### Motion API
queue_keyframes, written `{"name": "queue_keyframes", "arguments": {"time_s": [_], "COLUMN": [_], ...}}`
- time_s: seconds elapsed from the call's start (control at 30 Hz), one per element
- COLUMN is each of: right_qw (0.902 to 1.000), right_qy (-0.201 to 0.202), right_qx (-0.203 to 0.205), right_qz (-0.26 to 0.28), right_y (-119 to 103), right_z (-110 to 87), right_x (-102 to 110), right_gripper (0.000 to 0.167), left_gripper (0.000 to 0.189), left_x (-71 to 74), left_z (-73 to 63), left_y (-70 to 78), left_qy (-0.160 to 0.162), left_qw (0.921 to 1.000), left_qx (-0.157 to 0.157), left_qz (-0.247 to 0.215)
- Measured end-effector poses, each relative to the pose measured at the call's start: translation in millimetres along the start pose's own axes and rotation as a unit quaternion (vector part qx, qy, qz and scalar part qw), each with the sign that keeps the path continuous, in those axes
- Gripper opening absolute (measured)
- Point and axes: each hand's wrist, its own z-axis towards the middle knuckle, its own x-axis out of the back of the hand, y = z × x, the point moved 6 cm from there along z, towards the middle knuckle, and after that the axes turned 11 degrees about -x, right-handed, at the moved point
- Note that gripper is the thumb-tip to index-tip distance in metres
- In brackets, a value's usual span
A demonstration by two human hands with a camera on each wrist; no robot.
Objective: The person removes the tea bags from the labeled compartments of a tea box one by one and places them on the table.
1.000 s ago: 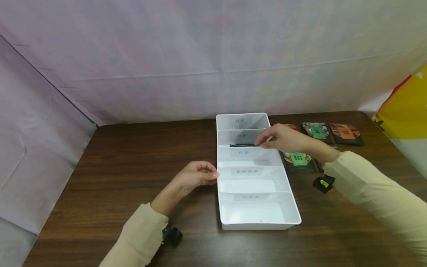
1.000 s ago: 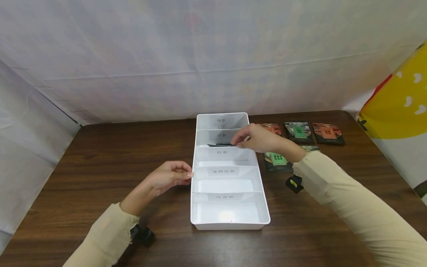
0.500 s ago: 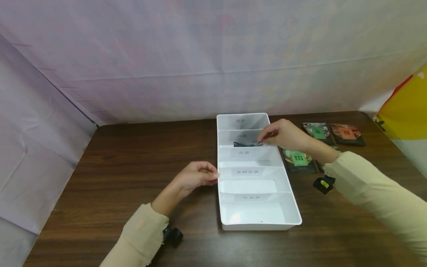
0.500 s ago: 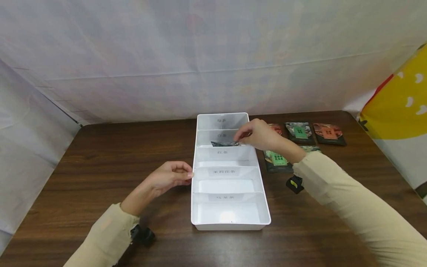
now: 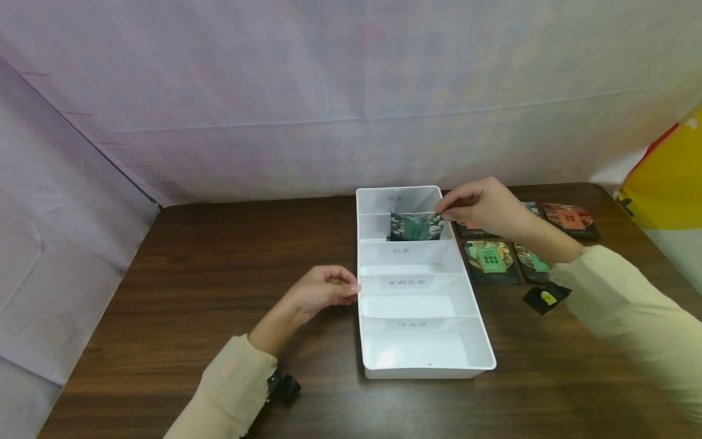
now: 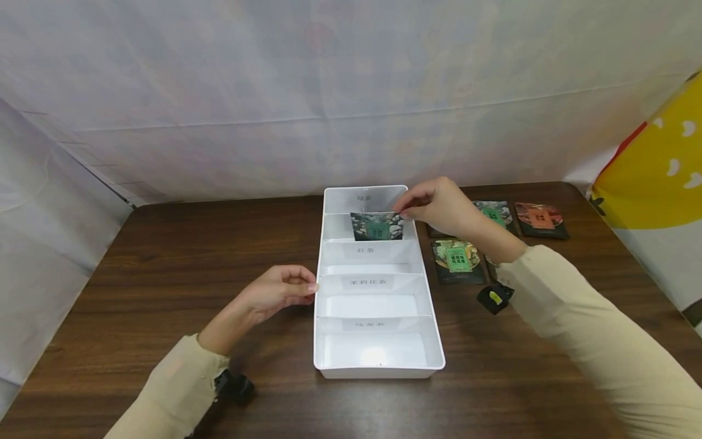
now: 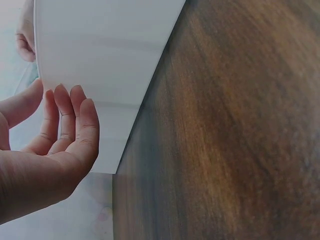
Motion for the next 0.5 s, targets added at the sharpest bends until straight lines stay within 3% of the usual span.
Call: {"name": "queue_keyframes", "arguments": {"time_s": [0.5], "right_qw": [0.9962], "right_qy": [0.061], "right_qx": [0.024], "right_qz": [0.058], "right_y": [-16.6], "right_z": [-16.1], "right_x": [52.5], "right_gripper": [0.017], "left_gripper": [0.006], "left_x": [2.2], "left_z": [-0.2], "left_y": [0.7], "left_qy": [-0.001], "left_qw": [1.0000], "left_qx": [-0.005], "left_qz": [-0.004]}}
